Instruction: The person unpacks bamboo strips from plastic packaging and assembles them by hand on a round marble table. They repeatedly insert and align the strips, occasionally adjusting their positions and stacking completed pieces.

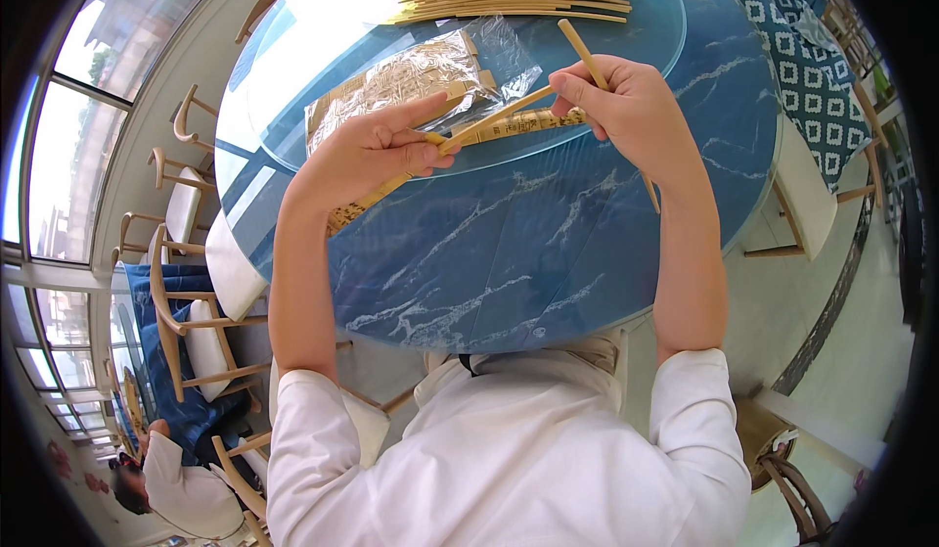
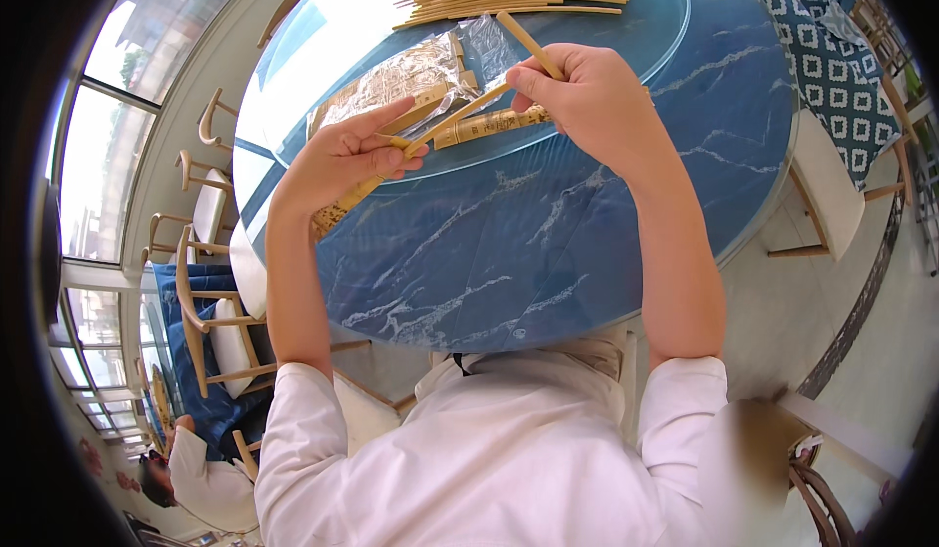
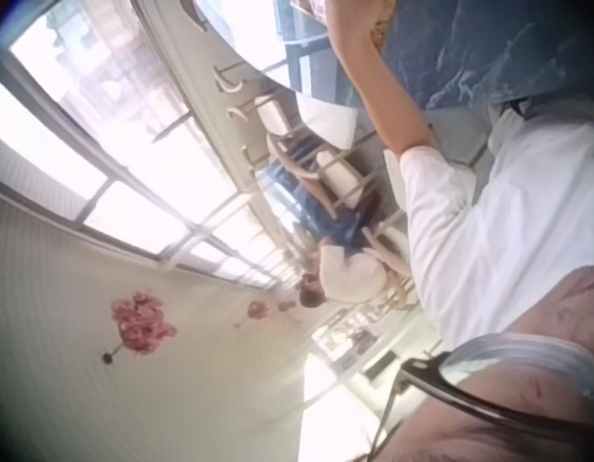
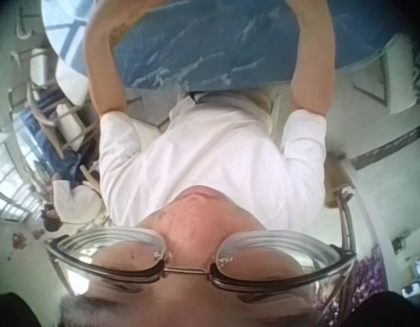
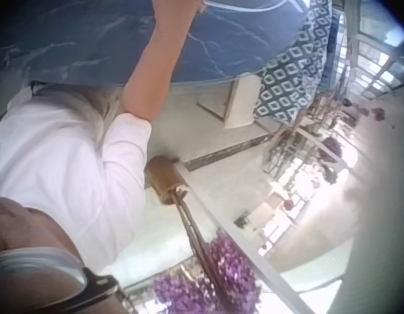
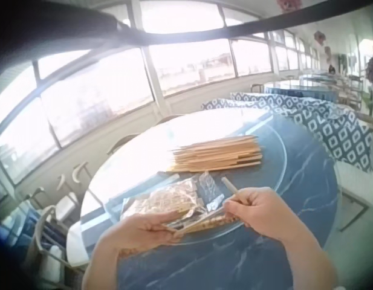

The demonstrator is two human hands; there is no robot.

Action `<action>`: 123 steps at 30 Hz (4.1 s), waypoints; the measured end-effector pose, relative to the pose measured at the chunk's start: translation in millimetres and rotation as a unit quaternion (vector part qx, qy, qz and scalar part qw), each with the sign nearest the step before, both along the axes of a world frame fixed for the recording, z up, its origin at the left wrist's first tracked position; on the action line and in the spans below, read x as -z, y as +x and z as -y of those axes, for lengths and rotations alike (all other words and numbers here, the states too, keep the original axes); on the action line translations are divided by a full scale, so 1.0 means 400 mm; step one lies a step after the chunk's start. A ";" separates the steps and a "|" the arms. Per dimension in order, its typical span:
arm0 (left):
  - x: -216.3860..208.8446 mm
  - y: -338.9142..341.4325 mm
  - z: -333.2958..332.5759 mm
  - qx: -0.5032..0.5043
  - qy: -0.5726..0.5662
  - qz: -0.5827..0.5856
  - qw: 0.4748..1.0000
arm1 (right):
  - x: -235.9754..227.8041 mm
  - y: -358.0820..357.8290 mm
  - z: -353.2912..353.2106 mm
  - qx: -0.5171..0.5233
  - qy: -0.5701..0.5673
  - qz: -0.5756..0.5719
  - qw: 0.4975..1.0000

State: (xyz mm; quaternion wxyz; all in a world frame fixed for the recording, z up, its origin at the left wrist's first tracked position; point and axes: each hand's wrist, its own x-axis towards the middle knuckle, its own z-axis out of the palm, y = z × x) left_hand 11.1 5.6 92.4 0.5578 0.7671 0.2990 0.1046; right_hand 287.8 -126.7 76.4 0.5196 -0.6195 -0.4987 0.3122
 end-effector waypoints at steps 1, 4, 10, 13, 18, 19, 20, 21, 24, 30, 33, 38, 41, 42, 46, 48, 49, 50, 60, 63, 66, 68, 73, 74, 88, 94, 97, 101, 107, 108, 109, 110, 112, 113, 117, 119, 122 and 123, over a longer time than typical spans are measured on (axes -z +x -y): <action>-0.002 0.010 0.003 0.000 0.005 -0.009 1.000 | 0.010 -0.014 -0.002 -0.016 -0.002 0.013 1.000; 0.005 0.045 0.017 0.003 0.009 0.000 1.000 | 0.025 -0.046 -0.009 -0.063 -0.023 0.036 0.997; 0.043 0.098 0.019 0.010 -0.019 0.039 0.999 | 0.029 -0.086 -0.006 -0.085 -0.034 0.038 0.995; 0.029 0.121 0.033 0.015 -0.002 0.026 1.000 | 0.056 -0.087 -0.014 -0.081 -0.001 0.053 0.995; 0.043 0.130 0.038 -0.008 0.021 0.028 0.999 | 0.033 -0.084 0.004 -0.116 -0.056 0.068 0.989; 0.045 0.131 0.039 -0.014 0.027 0.024 0.999 | 0.030 -0.084 0.007 -0.125 -0.066 0.072 0.987; 0.045 0.131 0.039 -0.016 0.031 0.018 0.999 | 0.026 -0.082 0.006 -0.146 -0.079 0.071 0.984; 0.045 0.132 0.039 -0.016 0.034 0.013 0.999 | 0.023 -0.080 0.004 -0.165 -0.091 0.070 0.980; 0.051 0.134 0.034 -0.012 0.030 0.010 0.999 | 0.027 -0.077 0.002 -0.189 -0.100 0.057 0.975; 0.073 0.143 0.023 0.007 0.044 -0.048 0.998 | 0.043 -0.056 -0.008 -0.134 -0.082 0.092 0.983; 0.095 0.142 0.023 0.041 0.034 -0.045 0.998 | 0.050 -0.020 -0.014 -0.118 -0.071 0.078 0.987; 0.107 0.141 0.042 0.065 0.029 0.025 0.997 | 0.065 -0.045 -0.029 -0.152 -0.084 0.119 0.978; 0.115 0.129 0.041 0.065 0.071 -0.009 0.995 | 0.072 -0.041 -0.032 -0.161 -0.079 0.096 0.979; 0.090 0.128 0.055 0.060 0.118 -0.061 0.989 | 0.077 -0.033 -0.032 -0.159 -0.081 0.090 0.980; 0.117 0.092 0.090 0.037 0.383 -0.142 0.912 | 0.057 0.013 -0.037 -0.149 -0.125 0.083 0.978; 0.160 0.083 0.100 0.012 0.567 -0.085 0.819 | 0.057 0.020 -0.040 -0.144 -0.146 0.089 0.975; 0.182 0.081 0.099 0.000 0.649 -0.055 0.759 | 0.059 0.020 -0.043 -0.144 -0.150 0.090 0.974; 0.200 0.079 0.094 -0.001 0.651 -0.056 0.757 | 0.062 0.019 -0.046 -0.143 -0.155 0.091 0.973; 0.243 0.066 0.057 -0.024 0.612 -0.041 0.789 | 0.045 -0.013 -0.025 -0.084 -0.144 0.185 0.969; 0.245 0.054 0.050 -0.035 0.603 -0.038 0.796 | 0.020 -0.013 -0.003 -0.008 -0.119 0.143 0.983; 0.238 0.054 0.054 -0.039 0.597 -0.036 0.800 | 0.021 0.013 0.013 -0.066 -0.119 0.185 0.973; 0.234 0.057 0.053 -0.039 0.594 -0.036 0.803 | 0.024 0.052 0.019 -0.136 -0.129 0.186 0.965; 0.233 0.062 0.054 -0.029 0.593 -0.046 0.804 | 0.043 0.062 0.024 -0.171 -0.090 0.216 0.957; 0.231 0.062 0.054 -0.029 0.593 -0.053 0.803 | 0.046 0.055 0.020 -0.159 -0.080 0.234 0.956; 0.225 0.058 0.059 -0.012 0.595 -0.020 0.803 | 0.016 0.121 0.048 0.031 0.100 0.217 0.971; 0.225 0.070 0.061 -0.011 0.597 -0.021 0.802 | 0.029 0.230 0.025 0.041 0.359 -0.282 0.889; 0.225 0.067 0.061 -0.009 0.592 -0.028 0.805 | 0.059 0.212 -0.011 0.010 0.353 -0.295 0.888; 0.218 0.066 0.062 -0.010 0.584 -0.024 0.812 | 0.076 0.169 -0.046 0.032 0.388 -0.303 0.870; 0.210 0.064 0.071 -0.015 0.587 -0.017 0.809 | 0.096 0.159 -0.062 0.065 0.391 -0.303 0.867; 0.210 0.065 0.071 -0.016 0.589 -0.015 0.808 | 0.091 0.156 -0.060 0.074 0.385 -0.300 0.870; 0.209 0.064 0.071 -0.017 0.591 -0.015 0.806 | 0.085 0.152 -0.058 0.088 0.389 -0.298 0.867; 0.209 0.062 0.070 -0.019 0.593 -0.016 0.805 | 0.079 0.148 -0.056 0.102 0.394 -0.296 0.864; 0.209 0.063 0.069 -0.021 0.596 -0.014 0.803 | 0.081 0.150 -0.055 0.105 0.401 -0.284 0.864; 0.209 0.062 0.068 -0.022 0.597 -0.013 0.802 | 0.093 0.157 -0.057 0.094 0.404 -0.277 0.867; 0.211 0.062 0.066 -0.025 0.599 -0.014 0.800 | 0.093 0.141 -0.066 0.092 0.406 -0.288 0.862; 0.214 0.061 0.069 -0.031 0.597 -0.016 0.802 | 0.087 0.128 -0.064 0.114 0.380 -0.290 0.871; 0.217 0.059 0.071 -0.047 0.582 -0.015 0.812 | 0.105 0.152 -0.061 0.119 0.346 -0.275 0.889; 0.218 0.059 0.071 -0.052 0.575 -0.013 0.816 | 0.118 0.167 -0.062 0.116 0.335 -0.265 0.896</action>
